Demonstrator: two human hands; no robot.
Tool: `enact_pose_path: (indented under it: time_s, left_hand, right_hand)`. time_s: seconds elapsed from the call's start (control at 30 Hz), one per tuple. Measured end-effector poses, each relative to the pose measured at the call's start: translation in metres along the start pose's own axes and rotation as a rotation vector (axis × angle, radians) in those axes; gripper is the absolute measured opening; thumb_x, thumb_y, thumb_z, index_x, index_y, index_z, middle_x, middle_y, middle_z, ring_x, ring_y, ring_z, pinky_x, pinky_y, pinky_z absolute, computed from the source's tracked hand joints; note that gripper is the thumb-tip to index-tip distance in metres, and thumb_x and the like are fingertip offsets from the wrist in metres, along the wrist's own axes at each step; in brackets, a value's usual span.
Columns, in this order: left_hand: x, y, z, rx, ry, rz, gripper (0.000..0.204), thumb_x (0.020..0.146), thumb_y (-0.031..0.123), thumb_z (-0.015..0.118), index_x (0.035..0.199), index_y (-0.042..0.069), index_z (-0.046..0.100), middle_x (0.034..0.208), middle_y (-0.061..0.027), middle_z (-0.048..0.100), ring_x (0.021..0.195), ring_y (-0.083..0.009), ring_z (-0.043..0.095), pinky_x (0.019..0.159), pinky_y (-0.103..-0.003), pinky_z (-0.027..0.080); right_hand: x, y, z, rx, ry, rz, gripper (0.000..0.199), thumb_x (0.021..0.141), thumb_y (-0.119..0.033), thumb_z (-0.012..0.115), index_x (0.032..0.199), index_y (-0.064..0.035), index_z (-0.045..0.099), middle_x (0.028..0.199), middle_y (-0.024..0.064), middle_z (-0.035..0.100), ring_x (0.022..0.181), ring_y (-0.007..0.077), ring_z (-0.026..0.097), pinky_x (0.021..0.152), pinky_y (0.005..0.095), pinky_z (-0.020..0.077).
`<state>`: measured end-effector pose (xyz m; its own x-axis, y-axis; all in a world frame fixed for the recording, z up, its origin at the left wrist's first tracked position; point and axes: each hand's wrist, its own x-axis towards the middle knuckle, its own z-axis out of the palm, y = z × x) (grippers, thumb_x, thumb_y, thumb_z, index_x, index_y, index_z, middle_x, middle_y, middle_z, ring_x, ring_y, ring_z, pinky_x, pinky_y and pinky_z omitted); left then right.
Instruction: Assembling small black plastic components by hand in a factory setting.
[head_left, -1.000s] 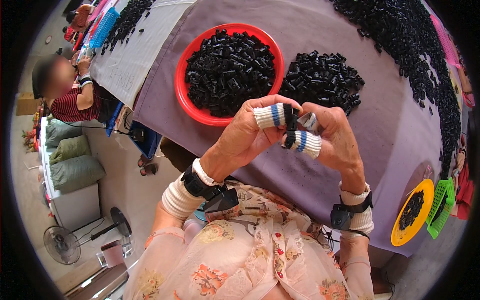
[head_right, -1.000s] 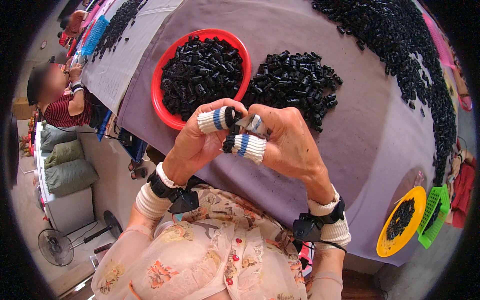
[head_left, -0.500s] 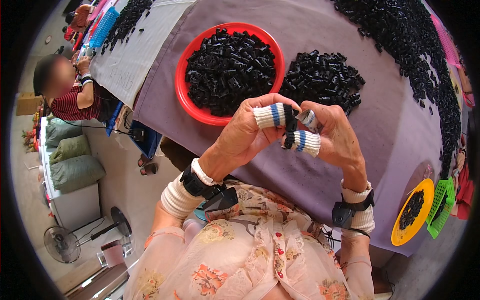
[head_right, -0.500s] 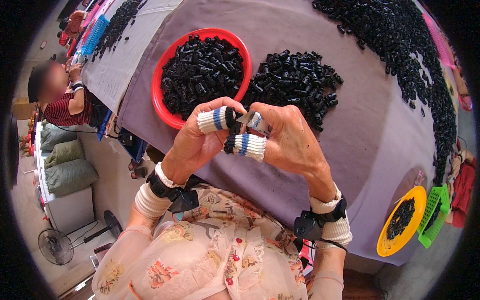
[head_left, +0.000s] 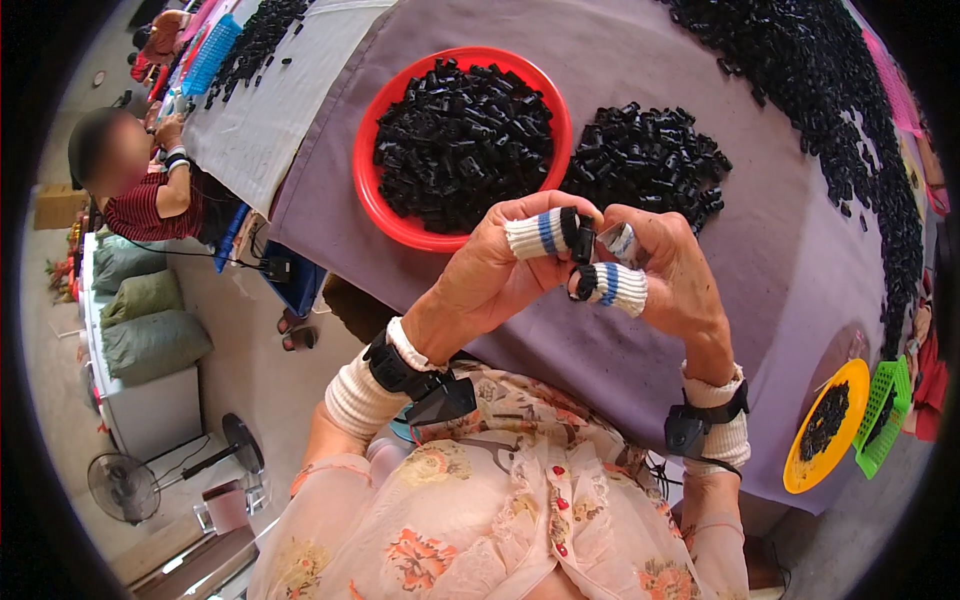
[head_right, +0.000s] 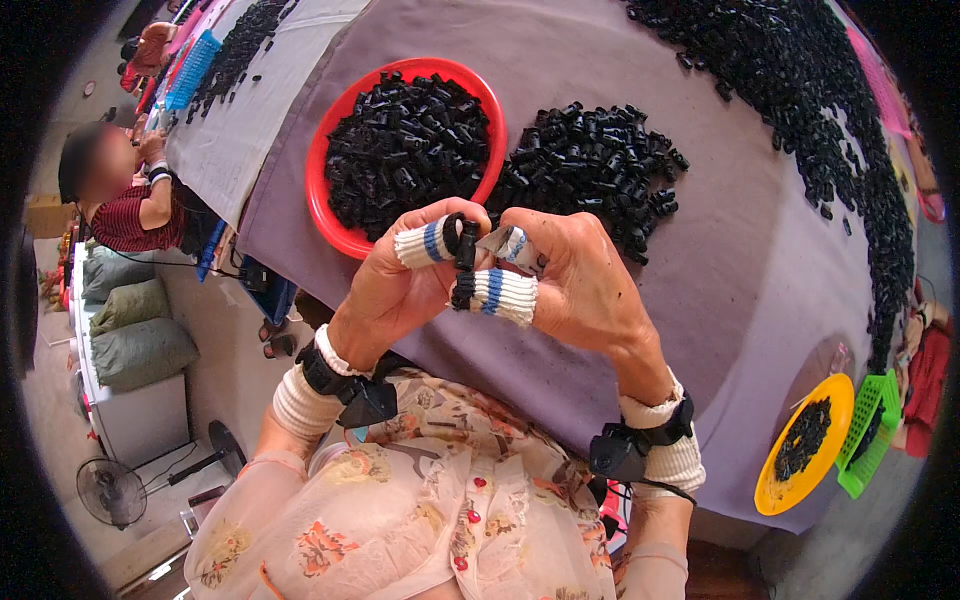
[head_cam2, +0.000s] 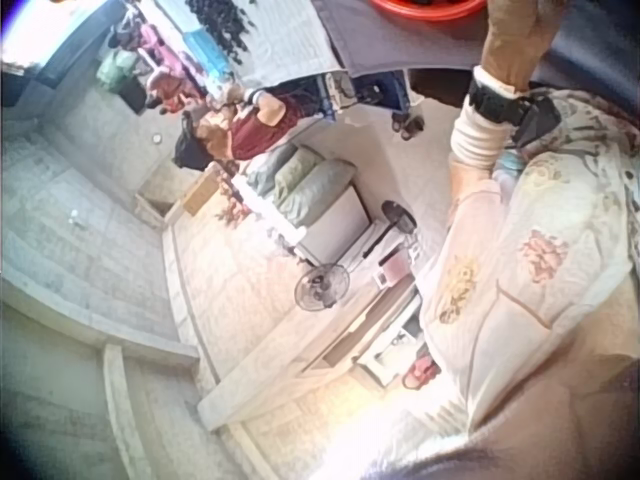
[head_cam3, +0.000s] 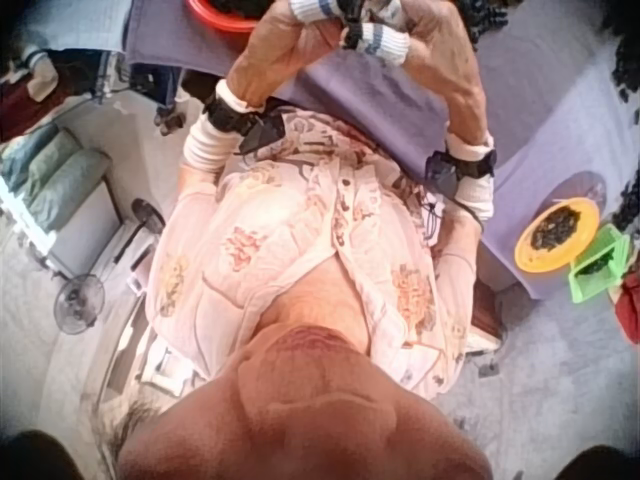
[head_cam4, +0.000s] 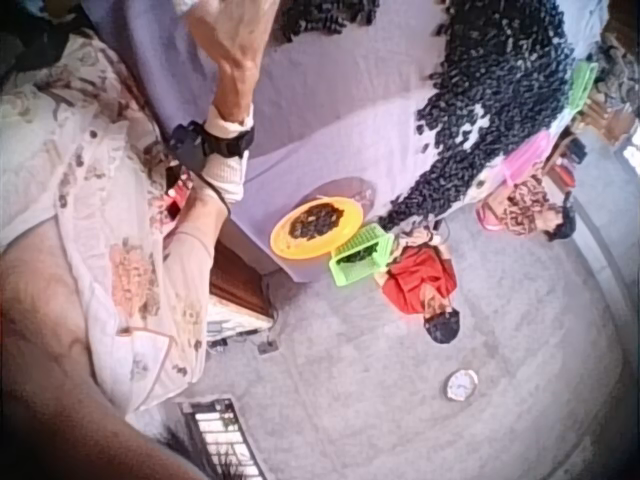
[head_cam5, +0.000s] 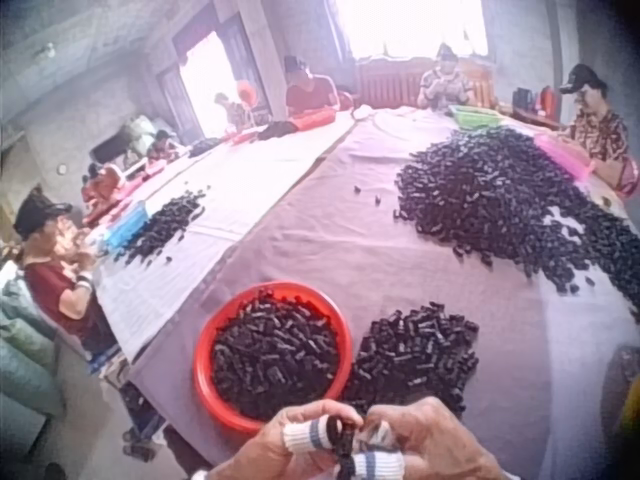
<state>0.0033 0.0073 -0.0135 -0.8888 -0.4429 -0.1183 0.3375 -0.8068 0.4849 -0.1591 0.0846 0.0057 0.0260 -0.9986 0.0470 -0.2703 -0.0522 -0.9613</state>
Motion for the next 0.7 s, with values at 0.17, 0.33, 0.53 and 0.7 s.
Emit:
enact_pose_path:
  time_s: [0.17, 0.33, 0.53, 0.7]
  left_hand:
    - [0.0, 0.001, -0.001, -0.044, -0.04, 0.003, 0.025, 0.085, 0.012, 0.054, 0.106, -0.001, 0.054, 0.094, -0.0096, 0.06, 0.085, -0.0158, 0.061, 0.07, -0.027, 0.053]
    - [-0.002, 0.003, 0.012, 0.032, 0.102, -0.002, 0.029, 0.083, 0.017, 0.058, 0.106, 0.0, 0.052, 0.082, -0.0059, 0.06, 0.076, -0.0115, 0.058, 0.069, -0.025, 0.048]
    - [-0.001, 0.002, 0.009, 0.029, 0.051, -0.027, 0.027, 0.083, 0.017, 0.059, 0.105, 0.001, 0.053, 0.084, -0.0053, 0.06, 0.077, -0.0112, 0.059, 0.072, -0.025, 0.048]
    - [0.0, -0.003, -0.002, -0.011, -0.018, 0.017, 0.025, 0.086, 0.013, 0.053, 0.107, 0.0, 0.054, 0.095, -0.0096, 0.06, 0.084, -0.0144, 0.06, 0.067, -0.027, 0.053]
  right_hand:
    - [0.003, -0.002, -0.002, 0.013, 0.008, 0.01, 0.032, 0.063, -0.028, 0.074, 0.071, -0.002, 0.057, 0.055, 0.0048, 0.053, 0.048, 0.0109, 0.046, 0.046, 0.0258, 0.0363]
    - [0.005, -0.006, -0.003, -0.039, -0.023, 0.033, 0.035, 0.061, -0.031, 0.075, 0.072, -0.002, 0.058, 0.056, 0.006, 0.054, 0.048, 0.0125, 0.048, 0.047, 0.0264, 0.0372]
    - [0.005, -0.005, -0.003, -0.047, -0.031, 0.03, 0.038, 0.062, -0.033, 0.075, 0.072, -0.0011, 0.058, 0.055, 0.0067, 0.054, 0.048, 0.0136, 0.048, 0.047, 0.0269, 0.0372]
    - [0.005, -0.005, -0.002, -0.055, -0.015, 0.012, 0.038, 0.062, -0.033, 0.074, 0.073, -0.0007, 0.058, 0.055, 0.0073, 0.053, 0.048, 0.0141, 0.047, 0.047, 0.0272, 0.0369]
